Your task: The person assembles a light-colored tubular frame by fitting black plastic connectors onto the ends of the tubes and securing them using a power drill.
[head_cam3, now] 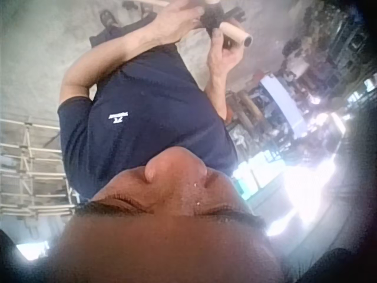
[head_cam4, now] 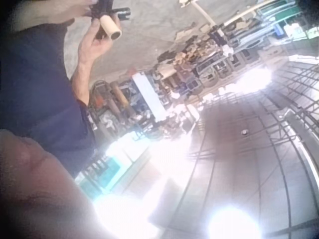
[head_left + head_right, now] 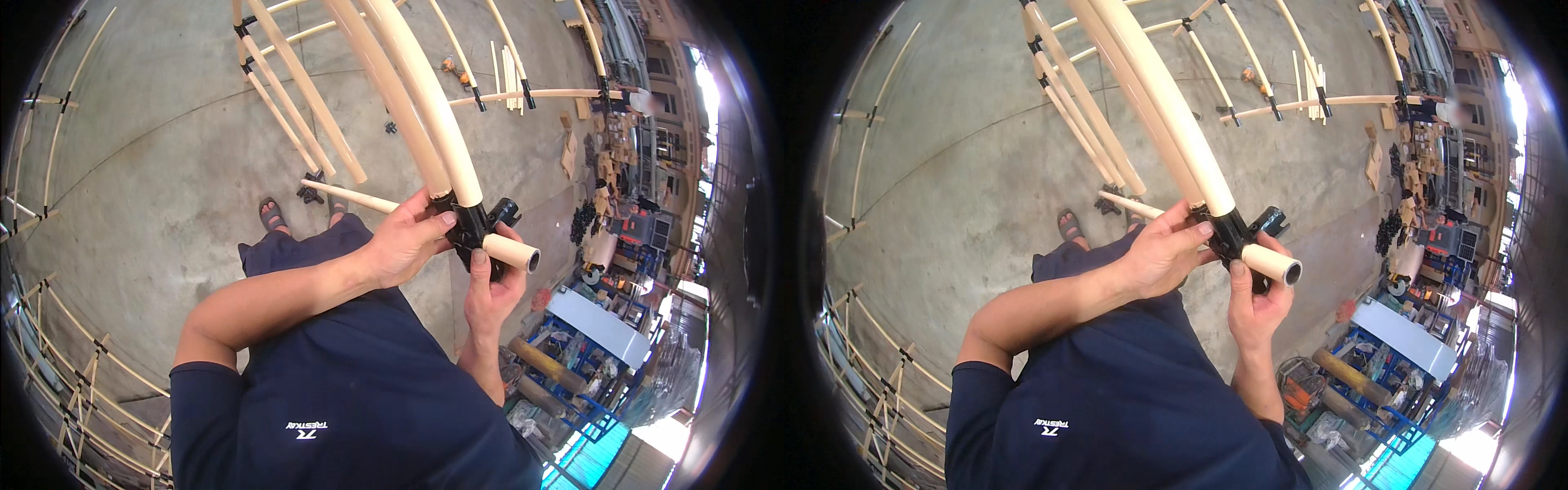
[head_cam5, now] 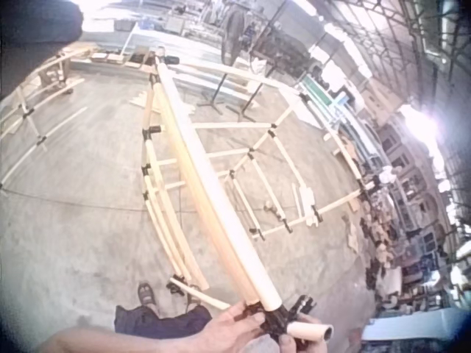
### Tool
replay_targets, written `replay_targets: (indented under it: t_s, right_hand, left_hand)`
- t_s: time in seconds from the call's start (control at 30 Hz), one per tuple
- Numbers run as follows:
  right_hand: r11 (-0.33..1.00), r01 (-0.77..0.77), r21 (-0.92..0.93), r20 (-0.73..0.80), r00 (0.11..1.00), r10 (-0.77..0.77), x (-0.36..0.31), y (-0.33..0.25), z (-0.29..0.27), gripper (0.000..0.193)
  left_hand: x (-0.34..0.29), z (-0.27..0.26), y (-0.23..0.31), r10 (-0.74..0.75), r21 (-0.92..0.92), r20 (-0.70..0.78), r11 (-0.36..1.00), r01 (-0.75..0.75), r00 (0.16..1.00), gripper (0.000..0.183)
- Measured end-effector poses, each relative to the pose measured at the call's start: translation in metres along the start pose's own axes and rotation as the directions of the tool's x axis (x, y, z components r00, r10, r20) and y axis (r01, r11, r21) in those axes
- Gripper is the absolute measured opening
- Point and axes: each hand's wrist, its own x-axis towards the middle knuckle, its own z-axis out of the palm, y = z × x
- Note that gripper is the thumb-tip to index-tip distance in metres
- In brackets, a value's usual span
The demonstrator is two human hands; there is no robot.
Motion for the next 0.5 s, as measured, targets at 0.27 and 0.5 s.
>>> replay_targets:
  t_s: [0.27, 0.5]
  right_hand:
    - [0.999, 0.047, -0.021, -0.034, 0.998, -0.047, -0.004, 0.01, 0.007, 0.045]
    - [1.0, 0.018, -0.014, -0.054, 0.998, -0.018, -0.004, 0.006, 0.005, 0.051]
  left_hand:
    - [0.005, 0.009, -0.003, 0.189, 0.315, -0.079, 0.936, -0.155, 0.979, 0.044]
    - [0.011, 0.011, -0.014, 0.291, 0.496, -0.116, 0.846, -0.198, 0.95, 0.041]
